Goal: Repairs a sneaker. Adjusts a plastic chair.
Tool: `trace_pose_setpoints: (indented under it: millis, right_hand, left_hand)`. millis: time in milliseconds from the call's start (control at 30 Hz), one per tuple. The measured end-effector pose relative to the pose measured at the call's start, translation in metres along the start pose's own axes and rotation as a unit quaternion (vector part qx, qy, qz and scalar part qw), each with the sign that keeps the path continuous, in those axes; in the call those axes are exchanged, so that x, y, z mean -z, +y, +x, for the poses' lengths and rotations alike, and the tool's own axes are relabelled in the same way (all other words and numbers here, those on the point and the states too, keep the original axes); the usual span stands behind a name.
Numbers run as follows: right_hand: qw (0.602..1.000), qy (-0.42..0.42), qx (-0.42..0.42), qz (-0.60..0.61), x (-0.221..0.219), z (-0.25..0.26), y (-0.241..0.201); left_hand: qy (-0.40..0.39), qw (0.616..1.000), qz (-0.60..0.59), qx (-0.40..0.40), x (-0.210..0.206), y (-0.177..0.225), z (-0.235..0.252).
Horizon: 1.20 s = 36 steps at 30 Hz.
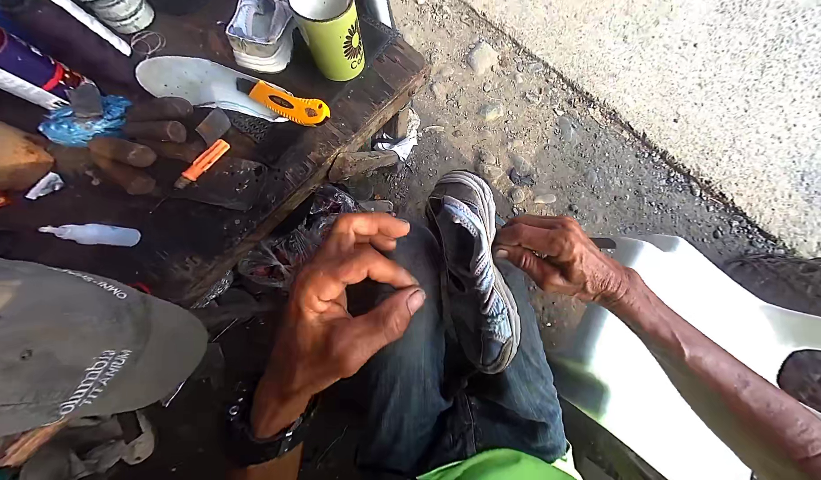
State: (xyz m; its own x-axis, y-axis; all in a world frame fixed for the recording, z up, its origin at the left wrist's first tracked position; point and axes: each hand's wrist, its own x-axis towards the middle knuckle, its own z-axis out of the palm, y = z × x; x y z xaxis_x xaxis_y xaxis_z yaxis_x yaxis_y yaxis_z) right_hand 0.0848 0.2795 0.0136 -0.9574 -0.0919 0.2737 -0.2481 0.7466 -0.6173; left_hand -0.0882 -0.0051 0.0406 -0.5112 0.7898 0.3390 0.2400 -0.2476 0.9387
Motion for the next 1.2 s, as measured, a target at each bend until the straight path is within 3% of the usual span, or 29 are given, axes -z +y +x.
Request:
trace_pose_setpoints:
  millis: [33,100,167,200,267,300,400,533,800,1000,1100,1200]
  right_hand:
    - [1.000,0.000,-0.003,0.000,0.000,0.002,-0.001]
    - [1.000,0.000,-0.003,-0.013,-0.001,0.006,-0.005]
    - [0.999,0.002,0.001,-0.032,-0.003,0.009,-0.009]
    - [0.999,0.003,0.000,-0.039,-0.004,0.011,-0.012]
    - [0.999,0.001,-0.003,-0.051,-0.004,0.014,-0.016]
    - [0.998,0.001,-0.005,-0.057,-0.005,0.015,-0.019]
    - [0.997,0.005,-0.011,-0.076,-0.008,0.017,-0.024]
    - [0.996,0.016,-0.009,-0.089,-0.011,0.018,-0.027]
    - [0.994,0.034,-0.045,-0.089,-0.015,0.015,-0.029]
    - [0.983,-0.032,-0.114,-0.139,-0.012,0.035,-0.041]
    - [0.970,-0.081,-0.111,-0.201,-0.017,0.043,-0.048]
    - [0.956,-0.096,-0.088,-0.263,-0.025,0.044,-0.059]
  left_hand:
    - [-0.023,0.992,-0.126,-0.003,-0.009,-0.004,0.002]
    - [-0.082,0.922,-0.377,0.020,-0.027,-0.012,0.004]
    - [-0.079,0.873,-0.479,0.043,-0.034,-0.022,0.003]
    - [-0.051,0.891,-0.449,0.051,-0.033,-0.027,0.004]
    - [0.022,0.969,-0.237,0.069,-0.032,-0.033,0.006]
    - [0.048,0.988,-0.124,0.073,-0.035,-0.034,0.007]
    - [0.052,0.996,0.057,0.050,-0.045,-0.036,0.008]
    - [0.048,0.992,0.109,0.028,-0.049,-0.038,0.010]
    - [0.005,0.985,0.164,0.059,-0.048,-0.024,0.010]
    - [-0.009,0.933,0.341,0.114,-0.046,-0.021,0.015]
    - [-0.036,0.930,0.337,0.140,-0.040,-0.027,0.017]
    - [-0.054,0.952,0.269,0.140,-0.034,-0.033,0.014]
